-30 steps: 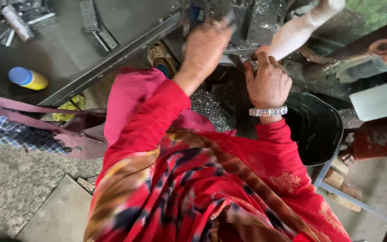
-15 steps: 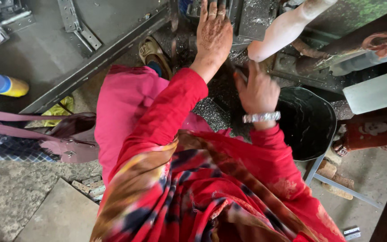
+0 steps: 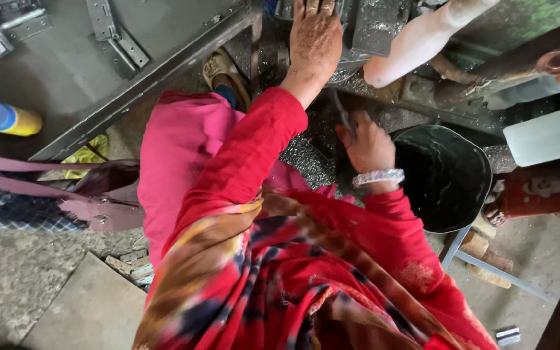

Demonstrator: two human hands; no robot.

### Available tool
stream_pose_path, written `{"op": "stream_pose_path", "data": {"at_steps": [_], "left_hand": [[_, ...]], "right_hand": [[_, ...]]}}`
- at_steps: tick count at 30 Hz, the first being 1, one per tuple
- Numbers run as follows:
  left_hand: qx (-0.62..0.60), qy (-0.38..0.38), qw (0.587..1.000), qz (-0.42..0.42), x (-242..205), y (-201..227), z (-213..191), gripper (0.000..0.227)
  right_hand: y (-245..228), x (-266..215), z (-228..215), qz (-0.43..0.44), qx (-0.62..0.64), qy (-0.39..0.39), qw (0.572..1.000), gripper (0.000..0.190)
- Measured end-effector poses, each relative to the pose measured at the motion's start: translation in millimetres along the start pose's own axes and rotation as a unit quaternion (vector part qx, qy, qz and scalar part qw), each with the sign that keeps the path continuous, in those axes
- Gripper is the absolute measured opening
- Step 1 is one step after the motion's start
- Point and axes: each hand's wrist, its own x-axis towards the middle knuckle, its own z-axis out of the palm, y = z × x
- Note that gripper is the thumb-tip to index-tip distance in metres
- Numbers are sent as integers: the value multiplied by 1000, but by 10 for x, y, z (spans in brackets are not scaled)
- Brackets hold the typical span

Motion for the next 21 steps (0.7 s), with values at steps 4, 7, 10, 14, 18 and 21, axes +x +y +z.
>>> {"op": "stream_pose_path", "data": {"at_steps": [4, 7, 10, 14, 18, 21], "left_hand": [[47, 65, 996, 33, -3, 71, 9, 33], [37, 153, 987, 44, -40, -12, 8, 42], [58, 72, 995, 33, 106, -7, 18, 36], [2, -50, 998, -27, 231, 13, 44, 33], [46, 149, 987, 29, 210, 33, 67, 31], [77, 203, 975, 49, 153, -73, 92, 24]], "right_hand": [[-31, -186, 264, 54, -21, 14, 998, 48], [-60, -147, 263, 33, 36, -8, 999, 46], [-14, 37, -18, 35, 4, -19, 999, 51], [-90, -9, -82, 31, -2, 0, 1000, 45], [-174, -147, 87, 67, 9, 9, 998, 44], [-186, -111, 46, 56, 15, -13, 998, 47]]}}
